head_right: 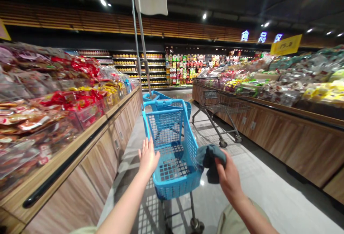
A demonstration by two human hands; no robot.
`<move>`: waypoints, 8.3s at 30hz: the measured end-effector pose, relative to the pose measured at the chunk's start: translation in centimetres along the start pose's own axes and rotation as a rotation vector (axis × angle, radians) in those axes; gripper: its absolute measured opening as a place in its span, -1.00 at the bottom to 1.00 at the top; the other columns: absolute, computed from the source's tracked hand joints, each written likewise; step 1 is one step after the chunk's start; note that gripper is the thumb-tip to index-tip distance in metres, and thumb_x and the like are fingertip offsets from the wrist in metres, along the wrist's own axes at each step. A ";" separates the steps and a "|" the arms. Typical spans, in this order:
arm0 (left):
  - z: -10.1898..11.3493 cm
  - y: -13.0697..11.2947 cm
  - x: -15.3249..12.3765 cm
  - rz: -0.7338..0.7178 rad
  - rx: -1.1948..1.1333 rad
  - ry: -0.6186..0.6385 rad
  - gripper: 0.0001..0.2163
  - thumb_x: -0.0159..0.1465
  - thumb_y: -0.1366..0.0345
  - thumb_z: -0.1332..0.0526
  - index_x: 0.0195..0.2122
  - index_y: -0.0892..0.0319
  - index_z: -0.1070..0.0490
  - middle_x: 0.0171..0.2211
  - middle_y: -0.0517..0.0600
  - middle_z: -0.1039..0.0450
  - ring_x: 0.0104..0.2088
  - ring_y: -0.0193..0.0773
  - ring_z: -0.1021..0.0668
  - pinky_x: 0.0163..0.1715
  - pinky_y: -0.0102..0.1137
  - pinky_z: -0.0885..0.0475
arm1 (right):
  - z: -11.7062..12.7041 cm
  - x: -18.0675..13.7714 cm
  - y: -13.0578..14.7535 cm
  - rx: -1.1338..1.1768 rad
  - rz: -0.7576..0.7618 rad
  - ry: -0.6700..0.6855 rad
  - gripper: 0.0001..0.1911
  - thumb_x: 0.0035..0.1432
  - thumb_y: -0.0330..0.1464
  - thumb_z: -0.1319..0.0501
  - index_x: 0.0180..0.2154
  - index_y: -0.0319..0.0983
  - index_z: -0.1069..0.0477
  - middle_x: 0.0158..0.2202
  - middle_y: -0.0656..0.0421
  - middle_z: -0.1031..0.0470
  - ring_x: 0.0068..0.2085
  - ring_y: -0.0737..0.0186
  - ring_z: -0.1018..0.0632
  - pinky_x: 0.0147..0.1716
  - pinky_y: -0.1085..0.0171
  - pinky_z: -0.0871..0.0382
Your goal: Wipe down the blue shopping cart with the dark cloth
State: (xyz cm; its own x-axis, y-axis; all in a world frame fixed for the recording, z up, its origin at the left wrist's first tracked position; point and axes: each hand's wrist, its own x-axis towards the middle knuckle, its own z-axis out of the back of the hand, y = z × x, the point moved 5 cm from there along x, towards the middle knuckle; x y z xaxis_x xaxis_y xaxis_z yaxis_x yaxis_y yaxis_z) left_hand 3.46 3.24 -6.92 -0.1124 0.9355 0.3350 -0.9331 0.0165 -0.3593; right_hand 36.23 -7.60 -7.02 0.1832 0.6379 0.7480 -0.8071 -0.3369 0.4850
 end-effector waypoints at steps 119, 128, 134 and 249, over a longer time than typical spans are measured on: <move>1.2 5.9 1.2 -0.135 0.190 0.108 -0.44 0.40 0.11 0.14 0.37 0.24 0.08 0.37 0.16 0.06 0.37 -0.06 -0.02 0.27 0.13 0.07 | -10.2 10.4 3.7 -0.256 0.597 0.396 -0.62 0.27 -0.12 -0.08 -0.10 -0.24 -0.47 -0.25 0.04 -0.53 -0.15 0.06 -0.47 0.04 0.05 -0.22; 1.2 5.9 1.0 -0.120 0.135 0.097 -0.46 0.40 0.14 0.13 0.36 0.22 0.06 0.36 0.19 0.03 0.36 -0.04 -0.07 0.25 0.14 0.04 | -14.2 0.8 12.9 0.045 0.586 0.484 -0.42 0.16 0.01 -0.20 0.11 -0.16 -0.34 -0.07 0.01 -0.46 -0.09 0.03 -0.43 -0.03 0.02 -0.24; 1.6 6.3 0.7 -0.110 0.101 0.112 -0.44 0.39 0.13 0.10 0.37 0.24 0.08 0.36 0.18 0.03 0.35 -0.07 -0.09 0.27 0.10 0.05 | -12.8 2.6 12.3 0.149 0.605 0.591 -0.62 0.26 -0.16 -0.17 0.08 -0.11 -0.35 -0.04 0.05 -0.48 -0.06 0.09 -0.48 -0.06 0.10 -0.37; 2.1 4.7 0.2 -0.090 0.193 0.031 -0.45 0.36 0.20 0.10 0.36 0.26 0.04 0.37 0.17 0.04 0.34 -0.05 -0.12 0.26 0.07 -0.03 | -17.2 4.6 13.3 -0.271 0.553 0.375 -0.68 0.24 -0.10 -0.17 -0.10 -0.17 -0.38 -0.28 0.11 -0.46 -0.19 0.09 -0.45 0.08 0.03 -0.12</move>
State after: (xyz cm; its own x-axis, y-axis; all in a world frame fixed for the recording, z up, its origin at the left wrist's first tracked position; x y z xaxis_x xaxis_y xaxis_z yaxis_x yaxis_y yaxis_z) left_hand -1.69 2.77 -6.73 -0.0180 0.9437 0.3304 -0.9874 0.0352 -0.1542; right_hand 16.70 2.80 -4.91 -0.4582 0.6354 0.6216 -0.8460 -0.5263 -0.0856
